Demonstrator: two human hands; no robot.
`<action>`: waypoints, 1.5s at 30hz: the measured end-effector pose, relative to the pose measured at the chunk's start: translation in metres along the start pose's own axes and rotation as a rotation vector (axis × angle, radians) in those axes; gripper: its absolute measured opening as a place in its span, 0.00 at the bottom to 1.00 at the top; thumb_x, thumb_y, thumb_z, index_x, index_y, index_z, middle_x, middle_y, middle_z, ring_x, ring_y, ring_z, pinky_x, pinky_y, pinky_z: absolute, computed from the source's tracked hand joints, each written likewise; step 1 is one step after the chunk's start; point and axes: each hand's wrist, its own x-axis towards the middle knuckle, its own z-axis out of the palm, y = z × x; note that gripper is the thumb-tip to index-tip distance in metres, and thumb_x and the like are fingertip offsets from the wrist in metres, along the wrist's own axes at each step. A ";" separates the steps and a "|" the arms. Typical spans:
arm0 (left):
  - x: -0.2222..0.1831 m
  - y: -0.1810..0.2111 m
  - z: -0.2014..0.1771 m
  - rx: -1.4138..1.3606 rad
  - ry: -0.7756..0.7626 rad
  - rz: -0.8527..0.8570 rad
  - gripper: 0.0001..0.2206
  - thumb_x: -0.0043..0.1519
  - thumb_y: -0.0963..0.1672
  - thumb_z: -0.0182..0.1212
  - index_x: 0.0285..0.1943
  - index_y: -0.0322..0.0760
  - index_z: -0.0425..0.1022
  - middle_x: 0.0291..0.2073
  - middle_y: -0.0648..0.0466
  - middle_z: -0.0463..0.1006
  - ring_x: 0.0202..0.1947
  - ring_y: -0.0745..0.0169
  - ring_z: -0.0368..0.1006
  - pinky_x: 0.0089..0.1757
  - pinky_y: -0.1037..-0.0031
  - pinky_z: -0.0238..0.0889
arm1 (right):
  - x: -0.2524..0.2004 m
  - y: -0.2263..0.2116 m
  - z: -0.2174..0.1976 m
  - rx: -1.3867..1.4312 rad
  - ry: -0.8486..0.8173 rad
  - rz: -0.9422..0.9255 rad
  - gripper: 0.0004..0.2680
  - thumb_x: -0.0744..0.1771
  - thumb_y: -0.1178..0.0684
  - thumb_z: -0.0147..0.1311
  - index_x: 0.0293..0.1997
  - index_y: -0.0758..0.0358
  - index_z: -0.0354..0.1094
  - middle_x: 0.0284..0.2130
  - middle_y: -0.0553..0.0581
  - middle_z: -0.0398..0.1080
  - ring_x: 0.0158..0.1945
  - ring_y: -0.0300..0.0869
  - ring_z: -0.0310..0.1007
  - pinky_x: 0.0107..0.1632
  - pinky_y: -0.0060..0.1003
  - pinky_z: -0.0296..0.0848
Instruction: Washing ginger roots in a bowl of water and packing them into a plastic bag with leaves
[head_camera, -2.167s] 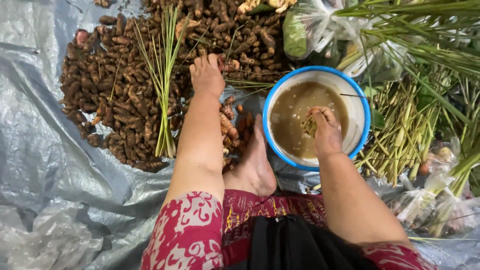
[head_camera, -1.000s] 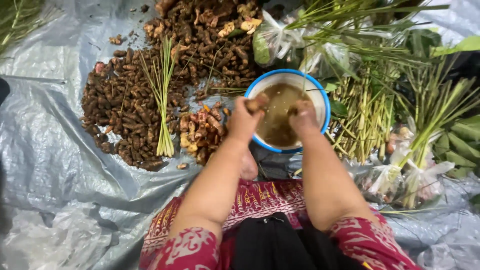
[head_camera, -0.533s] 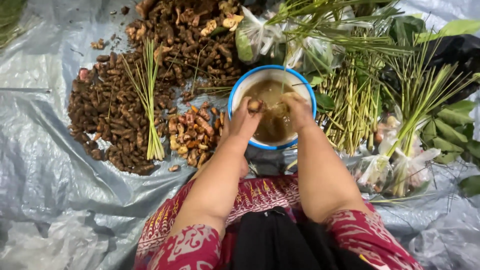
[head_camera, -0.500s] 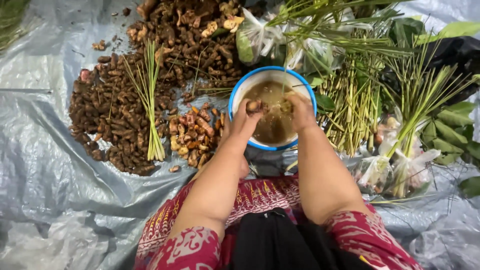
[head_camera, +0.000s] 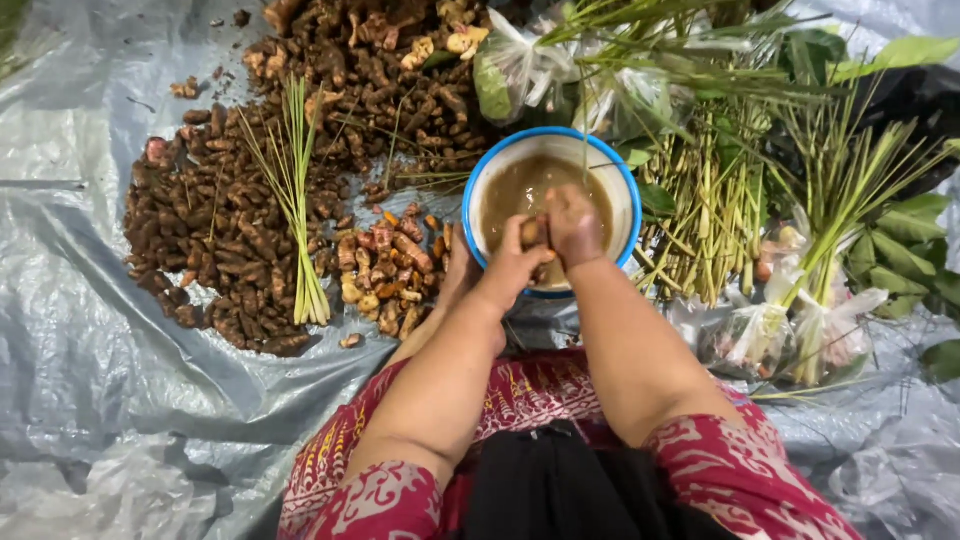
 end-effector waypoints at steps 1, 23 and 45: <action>-0.005 0.001 0.003 0.318 -0.034 0.112 0.28 0.53 0.42 0.65 0.64 0.48 0.62 0.47 0.43 0.72 0.37 0.47 0.70 0.36 0.66 0.61 | 0.002 -0.006 -0.012 0.082 -0.026 0.220 0.10 0.70 0.45 0.52 0.46 0.59 0.74 0.44 0.66 0.75 0.56 0.59 0.72 0.60 0.49 0.70; -0.013 0.039 -0.001 0.932 -0.253 0.416 0.28 0.59 0.48 0.59 0.69 0.46 0.58 0.56 0.33 0.72 0.55 0.30 0.73 0.54 0.50 0.70 | 0.017 -0.027 -0.034 0.205 -0.058 0.318 0.08 0.67 0.48 0.51 0.39 0.57 0.76 0.33 0.68 0.75 0.44 0.61 0.74 0.53 0.50 0.70; 0.008 0.022 -0.027 -0.285 0.044 -0.131 0.26 0.65 0.53 0.53 0.74 0.57 0.59 0.69 0.47 0.65 0.63 0.39 0.68 0.47 0.53 0.73 | 0.007 -0.062 -0.059 0.624 0.001 0.154 0.10 0.67 0.60 0.58 0.53 0.57 0.73 0.35 0.51 0.72 0.37 0.35 0.68 0.42 0.28 0.72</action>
